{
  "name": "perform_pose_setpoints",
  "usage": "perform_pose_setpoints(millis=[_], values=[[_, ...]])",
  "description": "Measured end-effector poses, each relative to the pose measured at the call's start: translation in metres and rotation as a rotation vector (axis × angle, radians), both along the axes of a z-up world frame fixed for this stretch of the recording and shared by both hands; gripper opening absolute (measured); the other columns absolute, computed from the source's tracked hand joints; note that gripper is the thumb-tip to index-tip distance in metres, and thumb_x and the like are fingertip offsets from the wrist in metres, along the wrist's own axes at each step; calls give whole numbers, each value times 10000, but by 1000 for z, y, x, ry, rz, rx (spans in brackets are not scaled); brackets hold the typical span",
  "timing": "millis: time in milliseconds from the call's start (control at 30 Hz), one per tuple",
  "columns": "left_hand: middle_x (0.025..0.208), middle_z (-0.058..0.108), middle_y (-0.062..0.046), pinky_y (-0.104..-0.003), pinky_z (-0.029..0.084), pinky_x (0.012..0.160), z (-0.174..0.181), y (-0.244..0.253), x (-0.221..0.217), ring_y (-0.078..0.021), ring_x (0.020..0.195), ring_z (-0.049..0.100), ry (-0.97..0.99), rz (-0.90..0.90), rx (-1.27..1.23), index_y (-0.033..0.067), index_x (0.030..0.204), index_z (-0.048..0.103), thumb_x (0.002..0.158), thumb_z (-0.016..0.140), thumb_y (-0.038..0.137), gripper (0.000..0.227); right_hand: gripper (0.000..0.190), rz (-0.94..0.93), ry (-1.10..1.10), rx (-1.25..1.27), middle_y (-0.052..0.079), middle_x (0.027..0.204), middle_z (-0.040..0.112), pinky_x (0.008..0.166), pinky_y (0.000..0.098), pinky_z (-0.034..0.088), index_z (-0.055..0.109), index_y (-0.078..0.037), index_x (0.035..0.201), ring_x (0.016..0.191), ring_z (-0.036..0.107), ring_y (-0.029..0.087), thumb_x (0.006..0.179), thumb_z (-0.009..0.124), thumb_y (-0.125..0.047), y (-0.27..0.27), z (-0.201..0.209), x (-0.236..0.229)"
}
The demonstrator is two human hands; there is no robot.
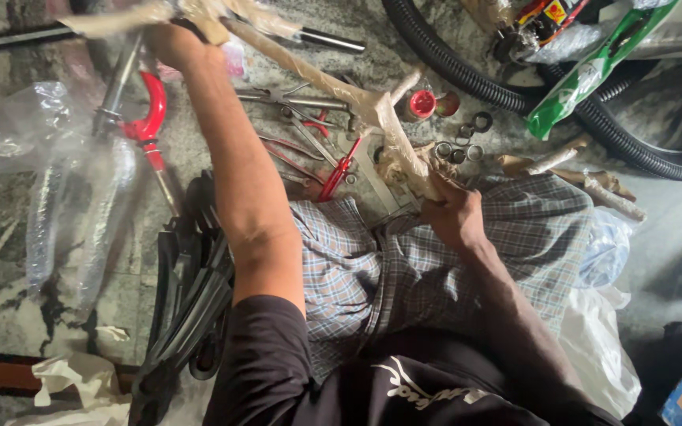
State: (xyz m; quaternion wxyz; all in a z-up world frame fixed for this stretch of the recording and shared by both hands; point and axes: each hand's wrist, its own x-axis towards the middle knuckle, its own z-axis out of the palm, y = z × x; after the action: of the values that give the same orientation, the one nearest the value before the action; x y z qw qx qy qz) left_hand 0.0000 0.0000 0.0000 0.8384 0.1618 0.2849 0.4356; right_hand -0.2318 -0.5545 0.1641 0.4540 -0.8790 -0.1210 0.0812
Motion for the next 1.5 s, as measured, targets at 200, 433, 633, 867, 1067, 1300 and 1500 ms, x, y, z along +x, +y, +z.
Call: perform_pose_setpoints(millis=[200, 433, 633, 867, 1067, 1300, 1500], values=[[1086, 635, -182, -501, 570, 876, 40, -7, -40, -331, 957, 662, -272, -61, -91, 8, 1216, 556, 940, 501, 544, 605, 522, 12, -182, -84, 161, 934, 719, 672, 314, 544, 687, -15, 1327, 768, 684, 135, 805, 678, -10, -27, 3, 8], [1073, 662, -164, -511, 554, 759, 58, -34, -48, -303, 864, 626, 346, -200, 201, -32, 1245, 560, 921, 654, 432, 573, 288, -16, -44, 38, 73, 753, 604, 602, 309, 462, 725, 15, 1101, 694, 557, 129, 824, 793, -28, -42, 30, 5], [1276, 650, -192, -426, 511, 1053, 97, -116, -79, -357, 1158, 682, 689, 252, 1073, -33, 1344, 501, 848, 774, 141, 592, 312, 102, -44, 500, 45, 827, 736, 517, 300, 556, 701, 51, 1139, 598, 699, 102, 830, 702, 1, 2, 51, -2], [1367, 633, -190, -433, 473, 1159, 188, -244, -172, -304, 1308, 609, 331, -287, 1712, 35, 1444, 504, 801, 796, -16, 708, 401, 87, 448, 794, 83, 884, 700, 592, 303, 550, 684, 37, 1229, 677, 648, 124, 833, 628, 41, 45, 87, -36], [1005, 732, -78, -367, 583, 876, 186, -234, -164, -208, 912, 722, 200, -122, 1427, 48, 1025, 713, 768, 771, -47, 280, 383, 322, 449, 897, 64, 931, 648, 695, 292, 498, 627, 1, 1313, 780, 597, 132, 931, 611, -11, 63, 101, -54], [725, 511, -5, -334, 438, 598, 189, -211, -173, -131, 588, 488, -151, -456, 559, 31, 1020, 659, 914, 789, 138, 199, 321, 132, -66, 588, 101, 1156, 728, 808, 296, 633, 600, -9, 1359, 968, 707, 130, 1045, 668, 12, 66, 78, -12], [699, 381, 47, -334, 387, 551, 193, -215, -179, -117, 573, 382, -438, -579, 425, 36, 1196, 630, 933, 830, 334, 444, 690, 268, 640, 1048, 72, 989, 692, 538, 318, 591, 517, -147, 1359, 629, 675, 173, 731, 706, 68, 93, 28, 28]])
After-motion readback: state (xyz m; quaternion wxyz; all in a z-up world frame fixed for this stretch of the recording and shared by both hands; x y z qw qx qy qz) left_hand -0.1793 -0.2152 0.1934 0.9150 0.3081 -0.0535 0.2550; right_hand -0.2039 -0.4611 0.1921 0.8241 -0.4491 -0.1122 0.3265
